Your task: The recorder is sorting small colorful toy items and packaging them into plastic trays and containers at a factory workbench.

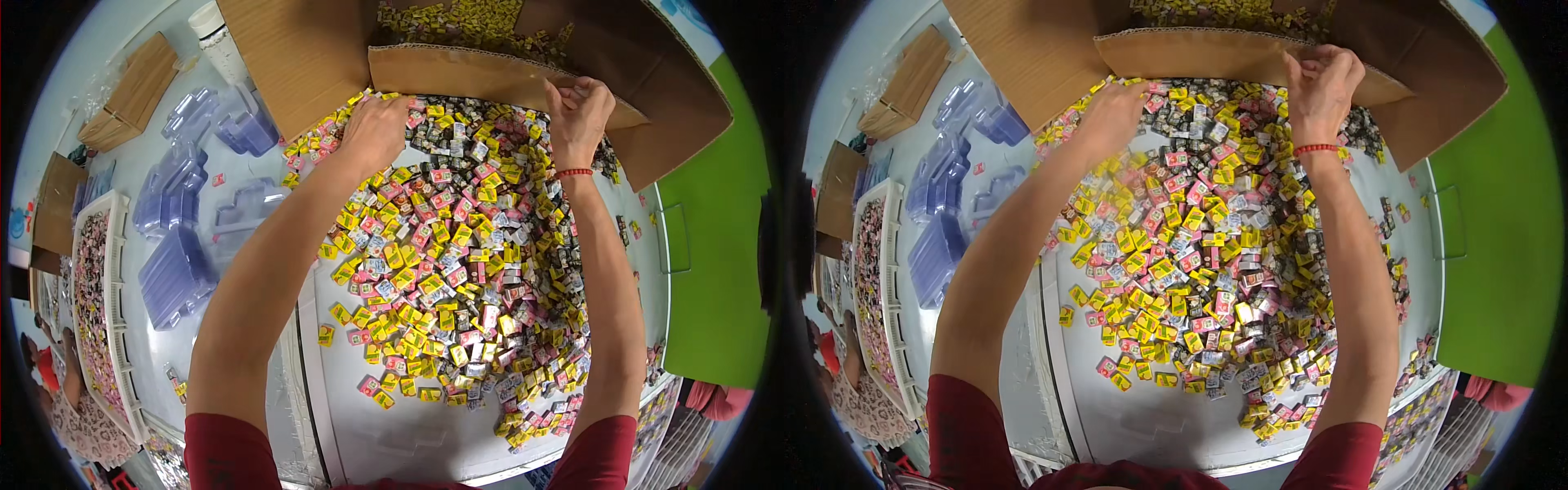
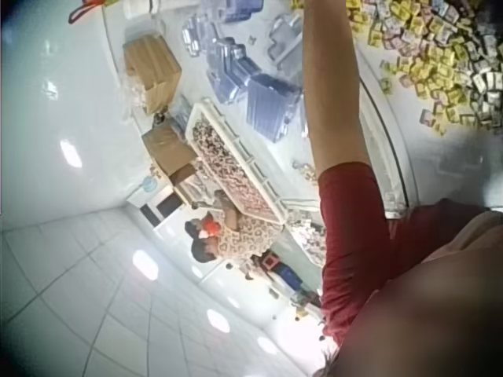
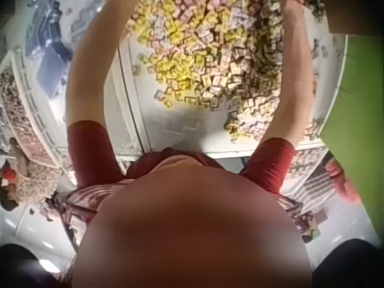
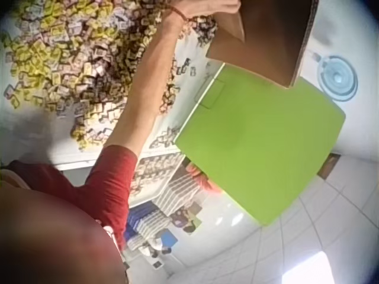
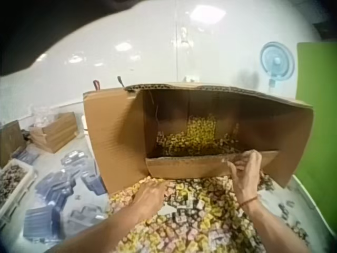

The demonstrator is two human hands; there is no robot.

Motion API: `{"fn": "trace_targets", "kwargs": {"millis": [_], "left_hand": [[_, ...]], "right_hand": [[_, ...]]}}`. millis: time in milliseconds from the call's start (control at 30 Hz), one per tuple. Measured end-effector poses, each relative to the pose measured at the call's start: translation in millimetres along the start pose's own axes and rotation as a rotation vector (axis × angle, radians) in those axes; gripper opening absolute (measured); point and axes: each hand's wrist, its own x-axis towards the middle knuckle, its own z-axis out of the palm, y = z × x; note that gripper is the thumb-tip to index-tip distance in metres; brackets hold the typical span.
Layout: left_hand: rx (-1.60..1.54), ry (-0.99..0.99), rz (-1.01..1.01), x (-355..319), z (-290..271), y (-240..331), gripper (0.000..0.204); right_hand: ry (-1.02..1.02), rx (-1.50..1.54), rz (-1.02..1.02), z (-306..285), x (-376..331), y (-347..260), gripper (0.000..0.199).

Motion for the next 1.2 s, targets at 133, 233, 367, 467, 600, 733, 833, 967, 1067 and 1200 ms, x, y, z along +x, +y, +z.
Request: {"fn": "trace_targets", "kwargs": {"millis": [133, 233, 367, 467, 600, 733, 833, 967, 1067, 1200], "left_hand": [[0.024, -0.023, -0.075, 13.1, -4.8, -3.6, 0.031], [-0.099, -0.100, -0.125, 16.5, -10.0, 0.4, 0.031], [-0.244, -0.210, -0.105, 16.2, 2.3, 2.9, 0.038], [-0.303, -0.223, -0.151, 22.3, 20.1, 7.9, 0.039], [-0.646, -0.319, -0.188, 11.4, -5.3, 3.8, 0.039], [-0.710, -0.390, -0.347, 12.0, -2.0, 22.2, 0.037], [-0.571, -0.108, -0.116, 8.5, 29.4, 8.3, 0.038], [-0.271, -0.105, -0.090, 7.7, 13.9, 10.7, 0.038], [-0.840, -0.432, -0.352, 7.5, 15.9, -5.1, 0.040], [-1.186, -0.481, -0.374, -4.7, -24.6, 16.6, 0.041]], "right_hand": [[0.071, -0.112, -0.400, 10.0, -26.1, -13.8, 0.046], [-0.066, -0.099, -0.613, 11.7, -42.1, -13.8, 0.039], [-0.538, -0.233, -0.353, 32.7, -47.8, 5.7, 0.029], [-0.554, -0.631, -0.803, 42.6, -38.7, 47.6, 0.042], [-0.911, -0.571, -0.153, 40.3, -27.7, -3.7, 0.047], [-0.762, -0.585, -0.492, 29.1, -28.2, 29.1, 0.048], [-0.904, -0.162, -0.387, 42.9, -35.7, 29.0, 0.046], [-0.976, -0.190, -0.242, 11.8, -28.8, -8.3, 0.037], [-0.983, -0.242, -0.290, 15.1, -31.7, -9.1, 0.038], [-0.924, -0.266, -0.360, 11.2, -32.3, 5.9, 0.037]]}}
